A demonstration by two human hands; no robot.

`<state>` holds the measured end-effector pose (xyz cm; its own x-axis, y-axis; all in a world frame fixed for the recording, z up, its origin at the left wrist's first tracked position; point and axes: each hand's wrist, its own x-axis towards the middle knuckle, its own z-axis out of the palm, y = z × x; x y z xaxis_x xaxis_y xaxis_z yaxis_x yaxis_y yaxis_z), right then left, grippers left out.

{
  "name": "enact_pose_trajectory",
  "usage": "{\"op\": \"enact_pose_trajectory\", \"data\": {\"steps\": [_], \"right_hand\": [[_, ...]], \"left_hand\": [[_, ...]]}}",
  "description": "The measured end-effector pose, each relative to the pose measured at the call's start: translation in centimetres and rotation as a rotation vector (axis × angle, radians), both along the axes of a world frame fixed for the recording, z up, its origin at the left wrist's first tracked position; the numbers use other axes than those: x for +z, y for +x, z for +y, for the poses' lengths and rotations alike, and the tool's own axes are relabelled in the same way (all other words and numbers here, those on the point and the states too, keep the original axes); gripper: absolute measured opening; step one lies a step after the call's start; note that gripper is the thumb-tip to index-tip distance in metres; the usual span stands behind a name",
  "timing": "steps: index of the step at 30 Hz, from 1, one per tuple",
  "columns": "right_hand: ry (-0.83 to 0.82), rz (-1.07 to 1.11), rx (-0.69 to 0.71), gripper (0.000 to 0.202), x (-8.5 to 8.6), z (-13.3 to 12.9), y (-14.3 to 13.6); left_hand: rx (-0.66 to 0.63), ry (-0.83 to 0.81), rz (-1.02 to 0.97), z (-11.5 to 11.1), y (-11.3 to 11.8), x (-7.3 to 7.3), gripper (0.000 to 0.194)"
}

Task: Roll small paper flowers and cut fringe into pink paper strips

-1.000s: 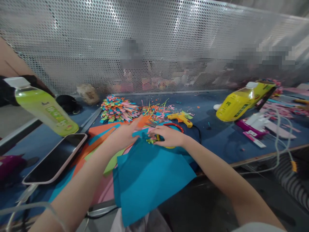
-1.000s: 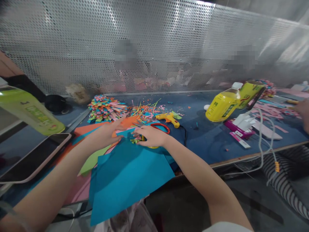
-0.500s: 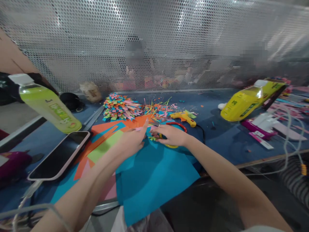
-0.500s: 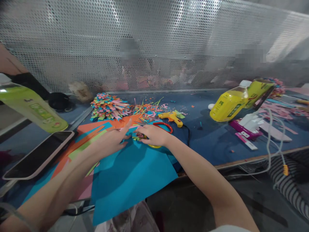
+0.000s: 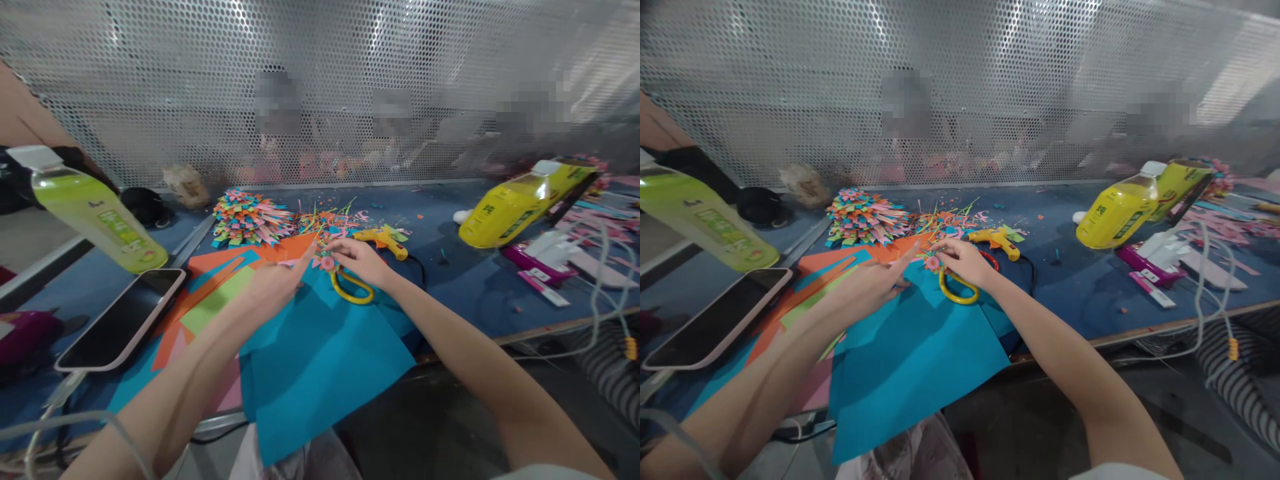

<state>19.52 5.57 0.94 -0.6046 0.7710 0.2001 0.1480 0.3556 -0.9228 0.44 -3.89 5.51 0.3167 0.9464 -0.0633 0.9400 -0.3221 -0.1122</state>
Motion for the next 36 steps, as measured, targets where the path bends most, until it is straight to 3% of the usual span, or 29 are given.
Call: {"op": "enact_pose_trajectory", "data": {"steps": [8, 12, 14, 17, 20, 22, 26, 30, 36], "right_hand": [[-0.055, 0.045, -0.058, 0.015, 0.7, 0.4, 0.5], [-0.092, 0.084, -0.098, 0.015, 1.0, 0.6, 0.6], [-0.117, 0.094, -0.12, 0.016, 1.2, 0.6, 0.7], [-0.155, 0.116, -0.149, 0.014, 1.4, 0.7, 0.8], [-0.202, 0.145, -0.189, 0.012, 1.4, 0.8, 0.9], [-0.272, 0.14, -0.203, 0.012, 1.4, 0.7, 0.9], [-0.384, 0.069, -0.152, 0.013, 1.3, 0.4, 0.9], [-0.39, -0.023, -0.168, 0.013, 1.1, 0.3, 0.8], [-0.349, -0.049, -0.157, 0.014, 1.3, 0.1, 0.8]], "left_hand": [[-0.151, 0.157, 0.168, 0.7, 0.0, -1.4, 0.069], [-0.214, 0.179, 0.107, 1.5, -0.2, -2.2, 0.066], [-0.172, 0.162, -0.056, 1.7, -0.4, -2.5, 0.064], [-0.088, 0.046, -0.508, 1.2, 0.0, -2.5, 0.068], [-0.224, -0.179, -0.939, 0.3, 0.8, -2.4, 0.068], [-0.3, -0.284, -1.035, 0.0, 1.1, -2.4, 0.068], [-0.224, -0.149, -0.797, 0.4, 0.7, -2.8, 0.055], [-0.164, -0.166, -0.639, 0.5, 0.7, -2.7, 0.07], [-0.149, -0.147, -0.462, -0.4, 1.9, -2.0, 0.075]]}}
